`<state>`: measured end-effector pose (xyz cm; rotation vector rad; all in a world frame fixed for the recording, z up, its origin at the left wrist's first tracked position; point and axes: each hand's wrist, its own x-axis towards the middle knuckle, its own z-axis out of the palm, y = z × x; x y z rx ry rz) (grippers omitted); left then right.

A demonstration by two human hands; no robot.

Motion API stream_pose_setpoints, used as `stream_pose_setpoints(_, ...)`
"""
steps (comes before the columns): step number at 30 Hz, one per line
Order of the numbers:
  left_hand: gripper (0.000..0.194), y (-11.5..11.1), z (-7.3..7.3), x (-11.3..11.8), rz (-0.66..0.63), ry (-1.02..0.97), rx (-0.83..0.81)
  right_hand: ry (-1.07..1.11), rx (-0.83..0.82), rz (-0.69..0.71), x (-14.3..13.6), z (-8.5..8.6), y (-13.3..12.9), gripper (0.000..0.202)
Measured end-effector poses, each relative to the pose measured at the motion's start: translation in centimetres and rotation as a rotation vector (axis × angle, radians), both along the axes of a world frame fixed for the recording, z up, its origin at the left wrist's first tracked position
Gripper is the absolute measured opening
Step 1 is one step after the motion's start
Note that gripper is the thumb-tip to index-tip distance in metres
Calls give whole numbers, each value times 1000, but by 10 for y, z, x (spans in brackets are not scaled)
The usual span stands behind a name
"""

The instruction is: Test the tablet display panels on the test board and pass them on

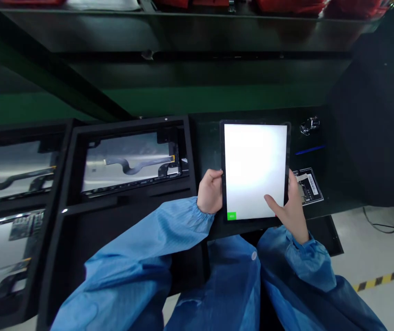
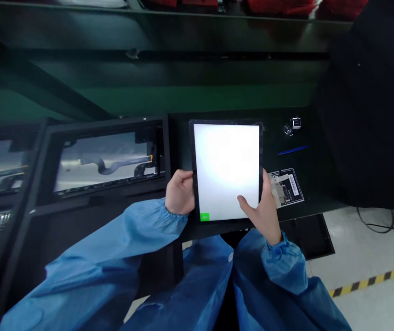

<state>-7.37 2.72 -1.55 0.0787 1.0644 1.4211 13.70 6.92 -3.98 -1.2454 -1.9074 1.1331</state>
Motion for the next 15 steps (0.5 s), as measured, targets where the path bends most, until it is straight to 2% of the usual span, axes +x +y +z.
stream_pose_setpoints(3,41,1,0,0,30,45,-29,61,-36,46,4,8,13,79)
stream_pose_setpoints(5,41,2,2,1,29,47,-56,78,17,36,8,17,35,65)
stream_pose_setpoints(7,42,3,4,2,11,21,-82,46,156,17,9,30,65,49)
stream_pose_setpoints(11,41,2,2,4,-9,-3,-75,-119,449,73,5,59,118,27)
stream_pose_setpoints(13,35,1,-3,5,-8,16,-56,-218,561,99,3,70,129,24)
stream_pose_setpoints(15,28,0,-8,4,5,39,-46,-281,652,103,1,79,128,27)
